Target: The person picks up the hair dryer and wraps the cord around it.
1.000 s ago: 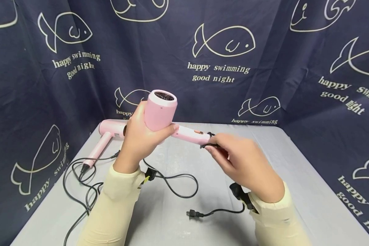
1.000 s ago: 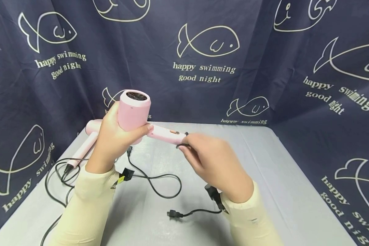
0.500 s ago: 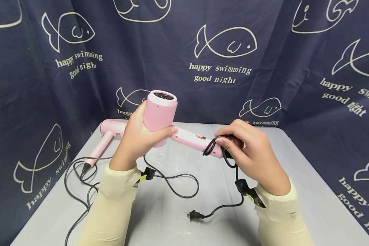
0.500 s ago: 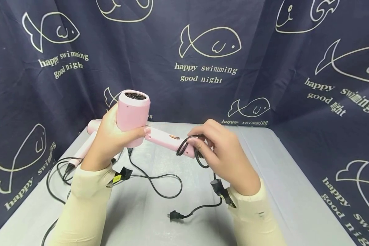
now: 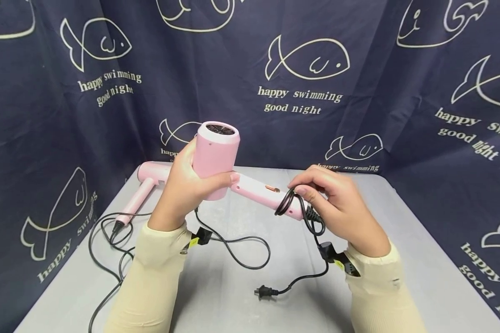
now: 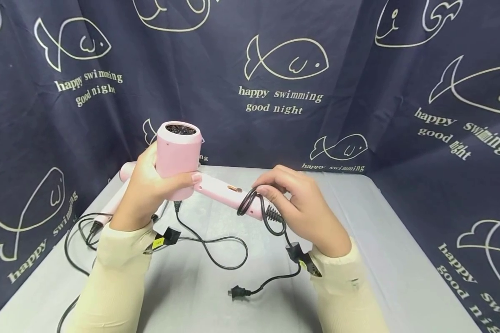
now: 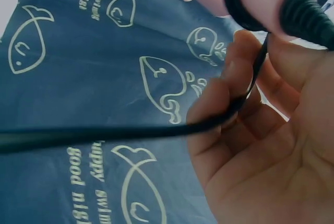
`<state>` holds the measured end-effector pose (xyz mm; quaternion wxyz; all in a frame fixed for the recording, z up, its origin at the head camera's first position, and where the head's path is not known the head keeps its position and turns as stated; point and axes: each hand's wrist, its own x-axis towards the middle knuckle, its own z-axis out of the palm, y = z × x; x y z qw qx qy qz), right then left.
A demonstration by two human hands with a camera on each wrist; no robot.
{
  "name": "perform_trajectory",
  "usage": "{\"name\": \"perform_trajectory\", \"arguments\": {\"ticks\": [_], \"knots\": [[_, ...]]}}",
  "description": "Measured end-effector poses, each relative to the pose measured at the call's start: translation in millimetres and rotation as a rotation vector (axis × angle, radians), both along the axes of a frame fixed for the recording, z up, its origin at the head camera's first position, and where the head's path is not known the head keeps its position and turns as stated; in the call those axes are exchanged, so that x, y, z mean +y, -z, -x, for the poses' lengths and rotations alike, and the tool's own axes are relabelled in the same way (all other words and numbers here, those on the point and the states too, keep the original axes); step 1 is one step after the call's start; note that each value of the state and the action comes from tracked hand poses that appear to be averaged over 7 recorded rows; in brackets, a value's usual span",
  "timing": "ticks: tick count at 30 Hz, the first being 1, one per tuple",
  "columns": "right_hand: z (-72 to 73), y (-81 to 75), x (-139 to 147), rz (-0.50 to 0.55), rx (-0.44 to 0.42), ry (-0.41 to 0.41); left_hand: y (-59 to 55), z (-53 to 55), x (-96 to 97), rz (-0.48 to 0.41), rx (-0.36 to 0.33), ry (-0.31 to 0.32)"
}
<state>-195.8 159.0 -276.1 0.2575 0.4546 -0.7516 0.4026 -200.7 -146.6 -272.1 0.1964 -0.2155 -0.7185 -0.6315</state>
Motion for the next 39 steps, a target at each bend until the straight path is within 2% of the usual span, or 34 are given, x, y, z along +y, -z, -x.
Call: {"name": "perform_trajectory", "arguments": {"ticks": [6,11,13,16,18,20,23,27,31,36,39], "knots": [[15.4,11.5,-1.2,-0.010,-0.129,-0.093,-0.2,-1.4,3.1,-0.057,-0.011,-0.013],[20.6,21.1,-14.3,-0.055,-0.145,-0.078,-1.1,-1.9,5.5,-0.136,-0.006,-0.011],[20.1,24.0,-20.1,-0.072,-0.184,-0.069,-1.1,-2.1,5.5,-0.161,0.002,-0.023],[18.0,26.4,-26.6,-0.072,-0.351,-0.127,-0.7,-2.0,5.0,-0.182,0.011,-0.049],[15.9,27.4,-29.3,-0.095,-0.461,-0.139,-0.5,-1.7,4.8,-0.197,0.015,-0.063],[15.0,28.7,-32.0,-0.151,-0.502,-0.138,-0.6,-1.6,5.3,-0.217,0.020,-0.081],[14.8,32.6,-35.7,-0.247,-0.470,-0.121,-2.1,-1.8,6.8,-0.247,0.057,-0.115],[13.6,36.8,-40.8,-0.332,-0.382,-0.085,-7.1,-5.9,10.3,-0.271,0.117,-0.163],[6.9,35.8,-44.2,-0.426,-0.347,0.001,-13.5,-11.5,13.9,-0.285,0.157,-0.215],[-6.3,31.5,-44.7,-0.531,-0.351,0.078,-17.0,-14.1,15.3,-0.290,0.188,-0.289],[-13.8,27.7,-43.6,-0.524,-0.375,0.079,-16.9,-13.8,15.2,-0.274,0.189,-0.317]]}}
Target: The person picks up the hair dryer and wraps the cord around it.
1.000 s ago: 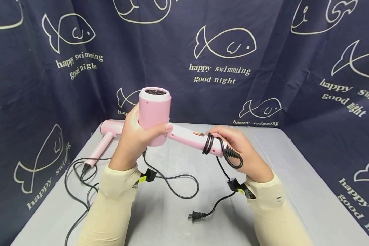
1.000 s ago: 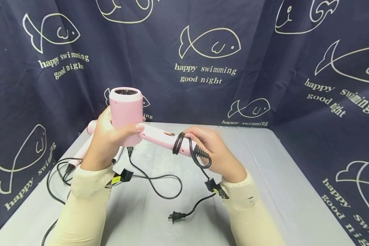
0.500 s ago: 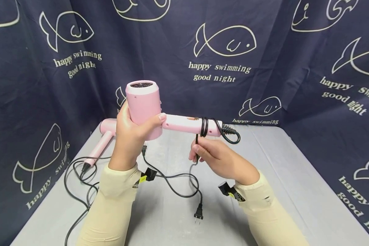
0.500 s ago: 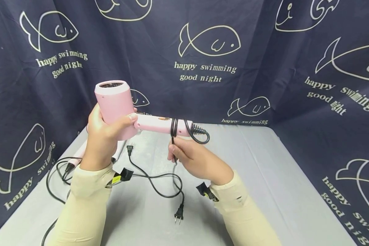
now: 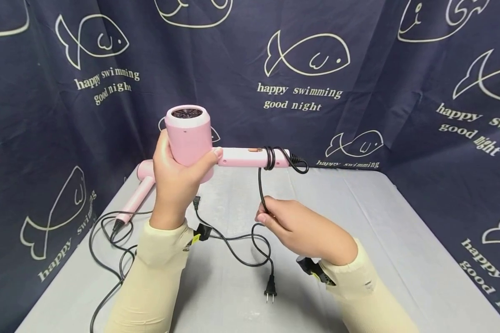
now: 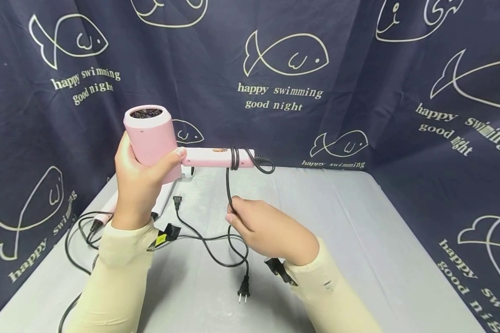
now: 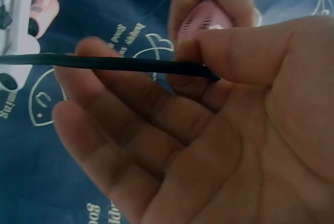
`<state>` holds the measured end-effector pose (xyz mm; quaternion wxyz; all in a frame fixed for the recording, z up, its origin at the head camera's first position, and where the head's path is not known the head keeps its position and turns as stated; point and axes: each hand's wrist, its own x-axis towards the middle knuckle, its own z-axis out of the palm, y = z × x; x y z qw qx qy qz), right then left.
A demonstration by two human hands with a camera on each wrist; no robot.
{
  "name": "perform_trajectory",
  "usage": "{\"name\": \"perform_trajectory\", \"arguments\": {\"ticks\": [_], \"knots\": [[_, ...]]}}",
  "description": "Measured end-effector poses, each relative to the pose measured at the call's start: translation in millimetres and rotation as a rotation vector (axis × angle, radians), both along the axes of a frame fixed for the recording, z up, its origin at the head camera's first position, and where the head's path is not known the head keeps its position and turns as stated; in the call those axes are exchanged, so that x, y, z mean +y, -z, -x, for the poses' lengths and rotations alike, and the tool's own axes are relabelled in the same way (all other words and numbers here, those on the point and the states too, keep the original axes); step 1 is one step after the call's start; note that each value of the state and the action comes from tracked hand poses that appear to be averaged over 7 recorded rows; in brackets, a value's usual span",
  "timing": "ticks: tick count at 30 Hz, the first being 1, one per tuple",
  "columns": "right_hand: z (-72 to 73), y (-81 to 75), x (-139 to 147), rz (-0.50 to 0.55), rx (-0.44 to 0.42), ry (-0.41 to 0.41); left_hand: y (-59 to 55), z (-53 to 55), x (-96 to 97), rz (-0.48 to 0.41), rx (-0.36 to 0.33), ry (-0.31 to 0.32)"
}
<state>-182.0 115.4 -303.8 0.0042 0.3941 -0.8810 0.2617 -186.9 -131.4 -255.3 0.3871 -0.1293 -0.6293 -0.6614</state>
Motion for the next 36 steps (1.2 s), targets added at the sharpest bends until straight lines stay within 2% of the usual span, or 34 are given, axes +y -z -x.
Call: {"name": "perform_trajectory", "arguments": {"ticks": [5,9,12,15,19,21,24,28,33,36], "knots": [[-12.1,-10.8,6.5,0.074,0.024,0.004,4.7,5.4,-0.9,0.070,-0.035,-0.068],[-21.1,-20.3,12.6,0.143,0.037,0.014,13.6,16.7,-6.9,0.142,-0.070,-0.075],[-26.9,-27.0,16.6,0.201,0.037,0.017,19.1,23.1,-12.5,0.220,-0.116,-0.046],[-31.3,-32.0,20.0,0.301,-0.017,0.009,21.6,25.6,-16.2,0.294,-0.158,0.000],[-34.1,-36.7,23.4,0.442,-0.083,0.026,21.5,25.5,-17.8,0.337,-0.174,0.061],[-33.8,-38.4,25.8,0.481,-0.064,0.053,20.9,24.3,-18.5,0.353,-0.182,0.076],[-32.0,-39.9,30.2,0.483,0.031,0.099,20.0,22.5,-20.0,0.375,-0.196,0.109],[-28.5,-40.4,35.5,0.470,0.143,0.120,19.7,20.8,-22.3,0.419,-0.208,0.152],[-21.6,-38.6,38.2,0.482,0.197,0.131,19.9,19.4,-23.5,0.491,-0.210,0.156],[-16.6,-37.4,39.5,0.504,0.211,0.140,19.5,18.5,-23.5,0.496,-0.202,0.184]]}}
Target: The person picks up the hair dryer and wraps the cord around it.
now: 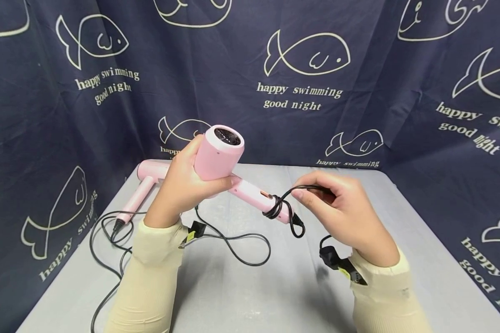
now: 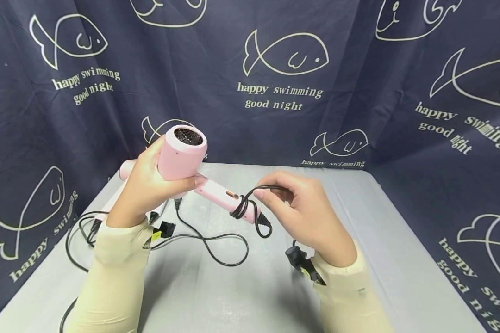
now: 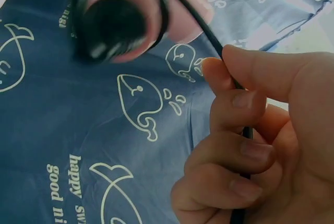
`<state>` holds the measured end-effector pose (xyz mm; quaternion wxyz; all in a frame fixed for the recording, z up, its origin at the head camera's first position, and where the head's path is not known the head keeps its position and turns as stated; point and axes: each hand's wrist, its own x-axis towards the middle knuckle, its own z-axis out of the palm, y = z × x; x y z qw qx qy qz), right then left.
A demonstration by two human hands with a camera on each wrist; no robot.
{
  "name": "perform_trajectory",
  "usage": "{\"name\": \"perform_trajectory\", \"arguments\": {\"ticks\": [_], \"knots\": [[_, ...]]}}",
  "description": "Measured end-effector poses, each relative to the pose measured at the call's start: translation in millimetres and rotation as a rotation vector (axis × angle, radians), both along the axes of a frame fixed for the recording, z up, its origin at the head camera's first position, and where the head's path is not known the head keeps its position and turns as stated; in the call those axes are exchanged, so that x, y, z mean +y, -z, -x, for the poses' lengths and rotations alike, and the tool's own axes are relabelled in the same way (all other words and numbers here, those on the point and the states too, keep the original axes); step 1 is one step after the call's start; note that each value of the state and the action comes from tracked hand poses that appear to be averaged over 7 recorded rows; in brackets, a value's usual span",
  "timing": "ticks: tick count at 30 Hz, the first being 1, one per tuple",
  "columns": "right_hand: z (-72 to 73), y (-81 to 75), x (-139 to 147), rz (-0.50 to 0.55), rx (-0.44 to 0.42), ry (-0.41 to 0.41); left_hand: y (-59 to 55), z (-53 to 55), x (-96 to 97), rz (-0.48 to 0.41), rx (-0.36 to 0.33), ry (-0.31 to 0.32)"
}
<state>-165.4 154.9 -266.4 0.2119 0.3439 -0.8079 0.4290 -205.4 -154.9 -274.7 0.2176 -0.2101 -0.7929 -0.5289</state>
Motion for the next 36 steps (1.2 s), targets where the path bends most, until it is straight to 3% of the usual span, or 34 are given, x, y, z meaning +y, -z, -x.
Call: {"name": "perform_trajectory", "arguments": {"ticks": [7,17,23,28,32,36], "knots": [[11.4,4.4,2.2,-0.011,0.003,0.009,-3.9,-5.3,1.4,-0.072,0.007,0.093],[24.6,12.4,0.8,-0.073,-0.065,-0.039,-23.1,-26.9,8.1,-0.166,0.048,0.186],[31.9,19.4,-4.9,-0.068,-0.127,-0.147,-22.3,-27.4,8.0,-0.212,0.065,0.186],[37.2,25.8,-11.1,-0.081,-0.214,-0.263,-14.4,-18.3,4.5,-0.238,0.073,0.149],[37.9,30.2,-15.3,-0.126,-0.193,-0.276,-9.9,-12.4,2.6,-0.293,0.075,0.108],[36.9,33.9,-26.0,-0.146,-0.225,-0.285,-9.2,-11.7,3.3,-0.348,0.092,0.063]]}}
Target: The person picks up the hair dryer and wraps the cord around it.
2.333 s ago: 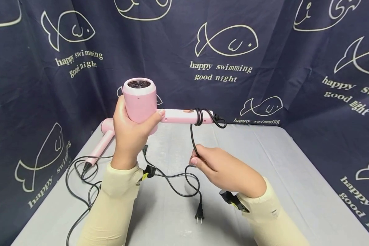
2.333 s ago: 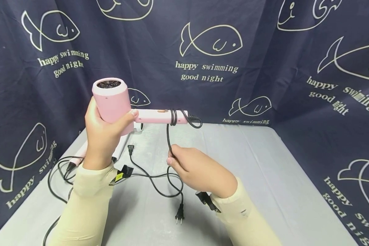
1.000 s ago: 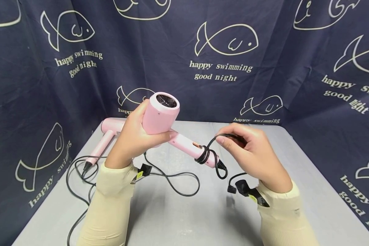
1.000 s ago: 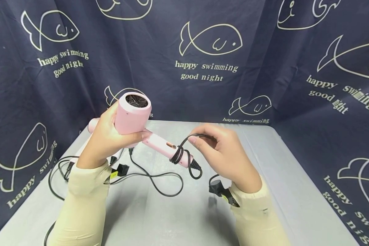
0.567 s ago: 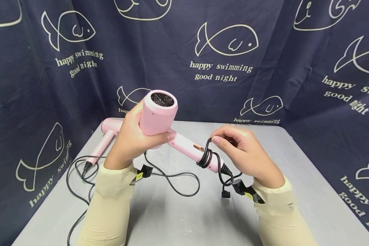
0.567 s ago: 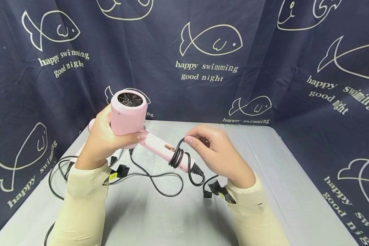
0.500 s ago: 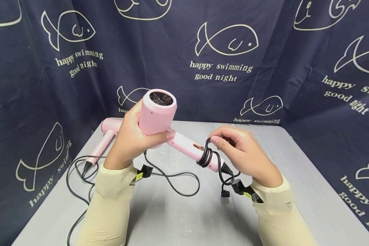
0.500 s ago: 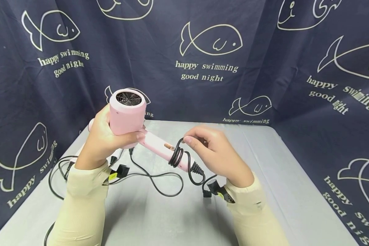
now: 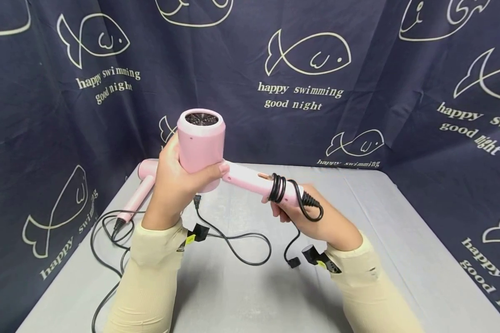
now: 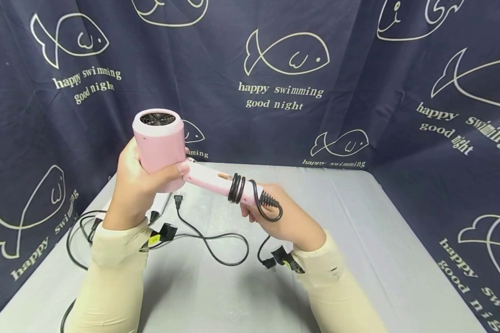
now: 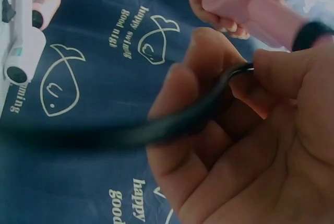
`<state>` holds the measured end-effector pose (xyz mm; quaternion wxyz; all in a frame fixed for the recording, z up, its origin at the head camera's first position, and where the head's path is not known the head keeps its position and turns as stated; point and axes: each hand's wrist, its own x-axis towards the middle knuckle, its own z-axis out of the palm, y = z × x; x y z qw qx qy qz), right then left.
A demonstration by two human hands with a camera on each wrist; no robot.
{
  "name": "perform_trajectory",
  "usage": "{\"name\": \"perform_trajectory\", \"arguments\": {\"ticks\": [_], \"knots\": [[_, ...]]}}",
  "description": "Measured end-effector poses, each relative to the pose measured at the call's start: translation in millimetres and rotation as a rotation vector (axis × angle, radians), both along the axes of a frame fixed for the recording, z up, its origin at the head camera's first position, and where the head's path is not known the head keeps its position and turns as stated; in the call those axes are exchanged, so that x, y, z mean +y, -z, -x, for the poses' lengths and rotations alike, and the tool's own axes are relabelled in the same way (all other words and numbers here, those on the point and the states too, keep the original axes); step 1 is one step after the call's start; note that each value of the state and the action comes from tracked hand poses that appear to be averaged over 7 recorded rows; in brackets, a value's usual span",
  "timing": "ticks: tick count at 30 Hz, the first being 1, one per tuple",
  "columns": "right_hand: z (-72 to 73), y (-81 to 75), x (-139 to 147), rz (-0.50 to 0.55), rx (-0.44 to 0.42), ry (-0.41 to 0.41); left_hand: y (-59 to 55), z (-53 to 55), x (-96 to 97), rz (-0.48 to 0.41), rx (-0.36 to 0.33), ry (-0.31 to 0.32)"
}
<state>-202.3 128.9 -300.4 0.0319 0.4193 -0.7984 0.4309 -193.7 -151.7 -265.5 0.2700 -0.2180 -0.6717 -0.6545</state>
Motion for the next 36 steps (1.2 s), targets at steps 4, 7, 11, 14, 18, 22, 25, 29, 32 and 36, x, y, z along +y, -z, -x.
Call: {"name": "perform_trajectory", "arguments": {"ticks": [4,7,11,14,18,22,25,29,32,36], "knots": [[1.1,6.1,-12.1,0.002,0.004,-0.069,0.5,1.8,2.2,-0.046,0.025,-0.043],[-1.4,10.0,-16.5,-0.096,0.062,-0.030,1.3,4.9,3.6,-0.098,0.045,-0.063],[-11.0,9.9,-18.5,-0.270,0.111,0.064,-0.6,5.5,6.3,-0.167,0.070,-0.079],[-18.2,7.4,-19.1,-0.298,0.111,0.072,-7.2,-1.4,11.1,-0.183,0.082,-0.098],[-26.0,4.1,-18.8,-0.301,0.149,0.075,-6.4,0.1,13.3,-0.154,0.086,-0.168],[-32.3,0.9,-17.1,-0.290,0.221,0.072,5.1,12.7,9.7,-0.101,0.079,-0.246],[-36.2,-3.6,-14.1,-0.271,0.253,0.088,8.3,15.4,9.0,-0.062,0.072,-0.283],[-40.4,-10.9,-9.3,-0.253,0.278,0.119,9.2,17.5,9.1,-0.010,0.047,-0.312],[-42.7,-15.6,-6.2,-0.228,0.283,0.128,9.9,19.0,9.0,0.035,0.027,-0.324],[-45.1,-20.3,-1.6,-0.146,0.277,0.136,11.5,20.4,8.1,0.108,0.001,-0.353]]}}
